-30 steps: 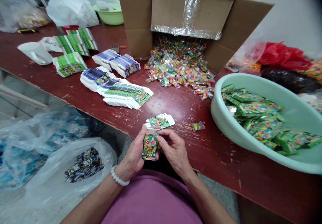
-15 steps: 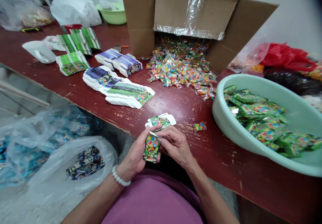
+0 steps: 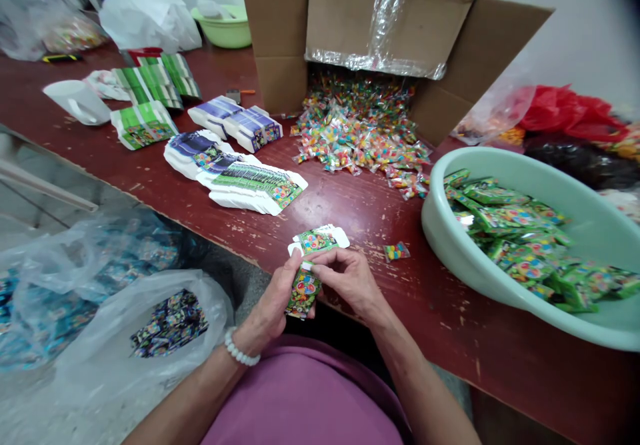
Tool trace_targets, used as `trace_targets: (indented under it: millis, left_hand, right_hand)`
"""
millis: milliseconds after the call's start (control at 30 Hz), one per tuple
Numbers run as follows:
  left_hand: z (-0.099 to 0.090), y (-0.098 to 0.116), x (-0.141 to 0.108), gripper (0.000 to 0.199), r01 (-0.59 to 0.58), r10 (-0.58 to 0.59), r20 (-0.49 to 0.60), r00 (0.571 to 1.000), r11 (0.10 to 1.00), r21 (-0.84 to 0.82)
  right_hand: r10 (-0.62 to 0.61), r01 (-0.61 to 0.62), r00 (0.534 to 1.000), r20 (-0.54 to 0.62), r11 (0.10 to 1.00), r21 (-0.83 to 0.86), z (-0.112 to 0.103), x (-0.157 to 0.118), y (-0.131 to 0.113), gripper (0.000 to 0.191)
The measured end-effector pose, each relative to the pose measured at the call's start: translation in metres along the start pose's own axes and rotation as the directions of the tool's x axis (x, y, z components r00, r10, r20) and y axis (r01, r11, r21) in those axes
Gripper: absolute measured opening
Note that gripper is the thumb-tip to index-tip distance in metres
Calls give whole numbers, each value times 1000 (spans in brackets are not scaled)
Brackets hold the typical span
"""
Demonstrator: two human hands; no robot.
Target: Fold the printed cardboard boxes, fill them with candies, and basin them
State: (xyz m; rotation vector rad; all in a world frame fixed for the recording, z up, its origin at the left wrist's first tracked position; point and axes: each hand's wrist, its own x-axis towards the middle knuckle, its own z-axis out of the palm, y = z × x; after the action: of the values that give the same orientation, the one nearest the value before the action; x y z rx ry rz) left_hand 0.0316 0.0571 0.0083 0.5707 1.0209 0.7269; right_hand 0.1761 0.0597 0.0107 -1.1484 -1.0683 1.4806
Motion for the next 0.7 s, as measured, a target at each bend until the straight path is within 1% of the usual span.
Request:
trace_targets:
  millis: [100, 167, 267, 333, 367, 433, 533, 567, 600, 633, 700]
  left_hand:
    - [-2, 0, 1, 71, -8, 8, -9, 1000, 999, 40]
    - [-2, 2, 1, 69, -8, 9, -17, 1000, 999, 41]
    - [-1, 7, 0, 55, 16, -16, 7, 1000, 999, -43]
    - [1, 9, 0, 45, 67, -64, 23, 998, 986, -149]
    - [3, 10, 1, 41, 84, -81, 22, 996, 975, -206]
    - [6, 8, 2, 36, 66, -72, -11, 997, 955, -289]
    - [8, 2, 3, 34, -32, 2, -94, 996, 948, -316]
    - [8, 0, 3, 35, -43, 12, -104, 994, 952, -303]
    - [8, -2, 3, 36, -50, 23, -102, 994, 960, -277]
    - [9, -3, 2, 38, -63, 41, -96, 995, 969, -237]
    - [11, -1, 1, 42, -96, 87, -69, 994, 985, -145]
  right_hand:
    - [3, -3, 1000, -27, 1000, 13, 0, 1, 1, 9]
    - [-45, 44, 999, -21, 998, -36, -2, -1, 1, 8]
    - [-189, 197, 980, 59, 959, -202, -6, -7, 2, 9]
    - [-294, 316, 949, 114, 887, -336, -5, -13, 5, 8]
    - [-339, 363, 931, 134, 837, -409, -4, -16, 7, 11]
    - [-401, 424, 900, 172, 710, -563, 1, -23, 12, 36]
    - [-398, 429, 886, 237, 512, -745, 7, -30, 16, 83]
    - [-388, 429, 885, 256, 467, -774, 8, -31, 16, 94]
    - [-385, 432, 883, 270, 436, -790, 7, -31, 14, 96]
    - [-395, 433, 878, 270, 415, -800, 6, -31, 11, 90]
    - [-450, 434, 858, 248, 379, -817, 3, -31, 1, 59]
